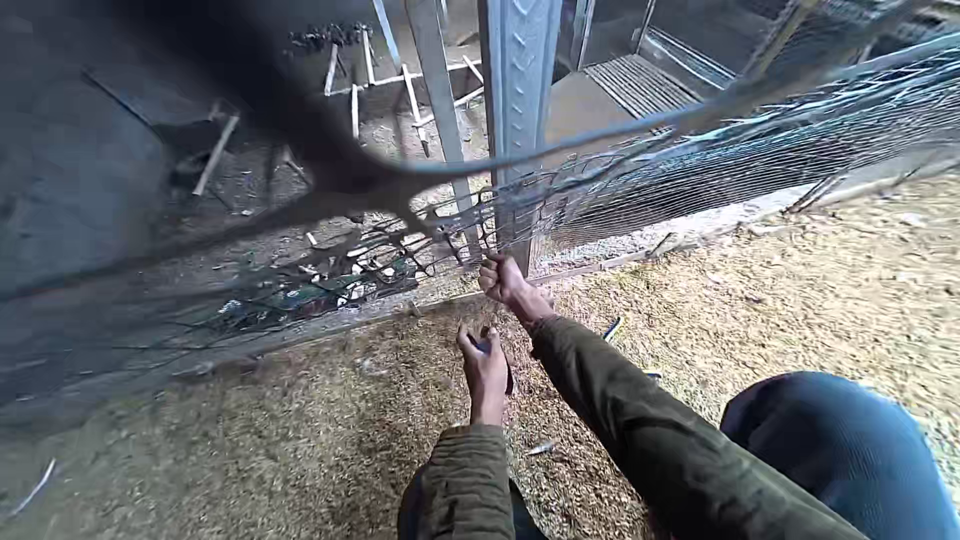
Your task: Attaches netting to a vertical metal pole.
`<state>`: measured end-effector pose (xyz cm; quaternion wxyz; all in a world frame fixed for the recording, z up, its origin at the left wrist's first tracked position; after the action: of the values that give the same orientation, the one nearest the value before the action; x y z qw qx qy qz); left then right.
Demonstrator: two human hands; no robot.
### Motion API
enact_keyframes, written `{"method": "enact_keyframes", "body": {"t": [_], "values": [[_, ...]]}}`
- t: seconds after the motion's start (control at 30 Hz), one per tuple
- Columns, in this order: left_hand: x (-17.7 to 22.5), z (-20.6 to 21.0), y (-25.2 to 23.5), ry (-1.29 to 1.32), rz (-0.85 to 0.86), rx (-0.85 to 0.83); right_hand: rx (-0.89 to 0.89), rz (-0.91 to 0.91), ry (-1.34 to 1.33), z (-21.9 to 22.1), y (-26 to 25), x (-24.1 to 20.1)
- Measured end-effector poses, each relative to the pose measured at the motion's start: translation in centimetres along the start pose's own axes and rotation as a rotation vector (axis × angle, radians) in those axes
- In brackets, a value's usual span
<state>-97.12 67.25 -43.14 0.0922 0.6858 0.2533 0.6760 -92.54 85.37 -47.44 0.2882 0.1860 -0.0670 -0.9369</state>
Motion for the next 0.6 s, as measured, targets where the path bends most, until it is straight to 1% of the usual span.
{"method": "enact_keyframes", "body": {"t": [0.07, 0.13, 0.2, 0.3, 0.4, 0.5, 0.6], "values": [[0.1, -0.8, 0.2, 0.019, 0.033, 0.068, -0.003, -0.051, -0.123, -0.2, -0.9, -0.1], [0.2, -1.1, 0.5, 0.041, 0.044, 0.1, -0.021, -0.102, -0.195, -0.5, -1.2, -0.1], [0.4, -1.3, 0.8, 0.055, 0.043, 0.119, -0.058, -0.129, -0.238, -0.6, -1.0, -0.1], [0.5, -1.5, 0.9, 0.058, 0.03, 0.135, -0.053, -0.142, -0.313, -0.5, -0.8, -0.3], [0.4, -1.8, 0.8, 0.051, 0.049, 0.158, -0.141, -0.167, -0.312, -0.6, -0.7, -0.5], [0.1, -2.0, 0.5, 0.049, 0.048, 0.172, -0.184, -0.133, -0.306, -1.9, 0.7, 0.2], [-0.3, -2.0, 0.3, 0.015, 0.023, 0.184, -0.194, -0.084, -0.321, -4.1, 3.2, 2.1]]}}
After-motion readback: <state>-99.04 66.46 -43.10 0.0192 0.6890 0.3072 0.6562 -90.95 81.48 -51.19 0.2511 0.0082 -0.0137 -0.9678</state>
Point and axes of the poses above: each hand's wrist, its own y-axis away from the middle knuckle, its own z-axis out of the palm, x = y × z, the point moved 6 cm from there along -y, towards the middle knuckle, and after that the axes turned 14 degrees about -x, right-handed, at the moved point
